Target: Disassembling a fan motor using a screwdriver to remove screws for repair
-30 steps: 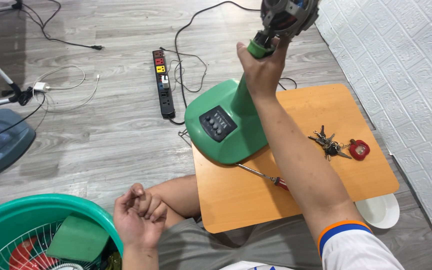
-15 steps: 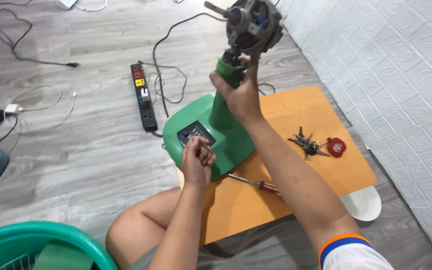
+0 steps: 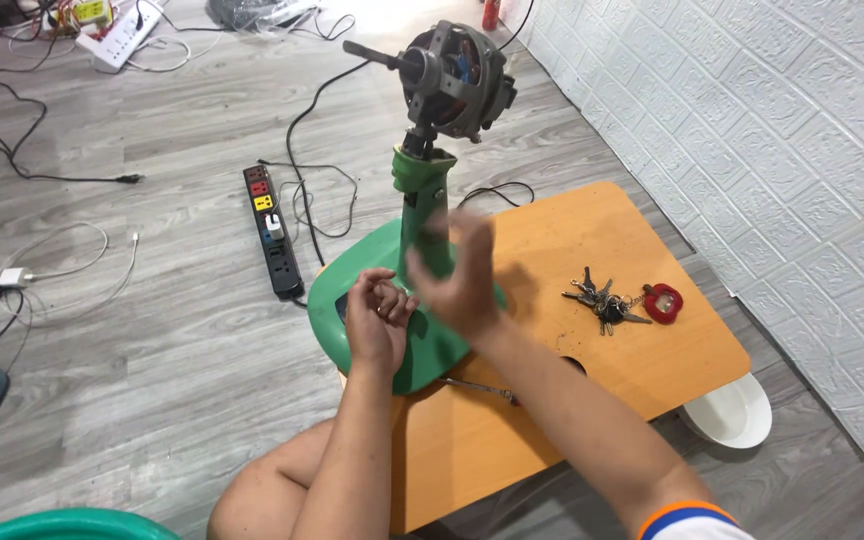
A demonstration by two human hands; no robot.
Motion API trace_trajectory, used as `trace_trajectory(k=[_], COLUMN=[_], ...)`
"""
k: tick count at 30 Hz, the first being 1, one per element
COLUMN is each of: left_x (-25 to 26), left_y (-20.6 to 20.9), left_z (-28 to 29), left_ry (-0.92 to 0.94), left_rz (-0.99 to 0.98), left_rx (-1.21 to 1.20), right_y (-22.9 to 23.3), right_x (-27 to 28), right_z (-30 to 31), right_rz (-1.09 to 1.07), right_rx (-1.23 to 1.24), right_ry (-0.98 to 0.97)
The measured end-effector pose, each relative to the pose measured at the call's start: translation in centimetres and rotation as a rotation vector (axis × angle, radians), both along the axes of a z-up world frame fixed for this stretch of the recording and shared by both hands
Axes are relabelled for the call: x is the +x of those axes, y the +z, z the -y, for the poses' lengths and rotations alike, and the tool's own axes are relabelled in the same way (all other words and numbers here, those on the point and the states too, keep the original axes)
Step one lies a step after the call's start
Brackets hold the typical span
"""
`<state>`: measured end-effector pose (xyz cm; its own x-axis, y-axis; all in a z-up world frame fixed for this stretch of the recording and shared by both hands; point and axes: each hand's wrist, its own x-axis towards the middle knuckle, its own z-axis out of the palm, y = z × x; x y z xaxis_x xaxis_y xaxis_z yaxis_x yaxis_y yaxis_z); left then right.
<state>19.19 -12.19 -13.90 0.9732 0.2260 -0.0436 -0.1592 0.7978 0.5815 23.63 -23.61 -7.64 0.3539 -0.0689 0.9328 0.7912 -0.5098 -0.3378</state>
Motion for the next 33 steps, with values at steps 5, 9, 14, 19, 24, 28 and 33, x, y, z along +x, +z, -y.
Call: trace_trajectory(k=[5, 9, 14, 19, 24, 28, 33], left_x=[1.2, 1.1, 0.8, 0.3, -0.3, -0.1, -0.4], left_y=[-3.9, -2.5, -2.6, -2.3, -1.2, -1.3, -1.3], left_z=[-1.1, -0.9, -0.9, -0.4, -0.1, 0.0, 0.4], left_ry=[0.064, 0.004, -0.114, -0.172, -0.222, -0.212, -0.174], left_rz=[0.002, -0.037, 0.026, 0.025, -0.007, -0.006, -0.009], left_rx=[0.124, 0.011, 0.002, 0.118, 0.194, 0.15, 0.181], right_y=[-0.2, -0.7, -1.9, -2.8, -1.6, -3.6, -7.5], right_x=[-6.1, -5.4, -4.5, -4.0, -6.0, -5.6, -2.9], right_z=[-0.8, -0.4, 0.0, 0.9, 4.9, 12.4, 18.1], right_rz=[-0.044, -0.103, -0.19, -0.55, -0.666, -0.719, -1.041], right_rx=[-0.676, -0.795, -0.846, -0.759, -0.644, -0.71, -0.927], right_ry=[0.047, -0.044, -0.073, 0.071, 0.172, -0.165, -0.432])
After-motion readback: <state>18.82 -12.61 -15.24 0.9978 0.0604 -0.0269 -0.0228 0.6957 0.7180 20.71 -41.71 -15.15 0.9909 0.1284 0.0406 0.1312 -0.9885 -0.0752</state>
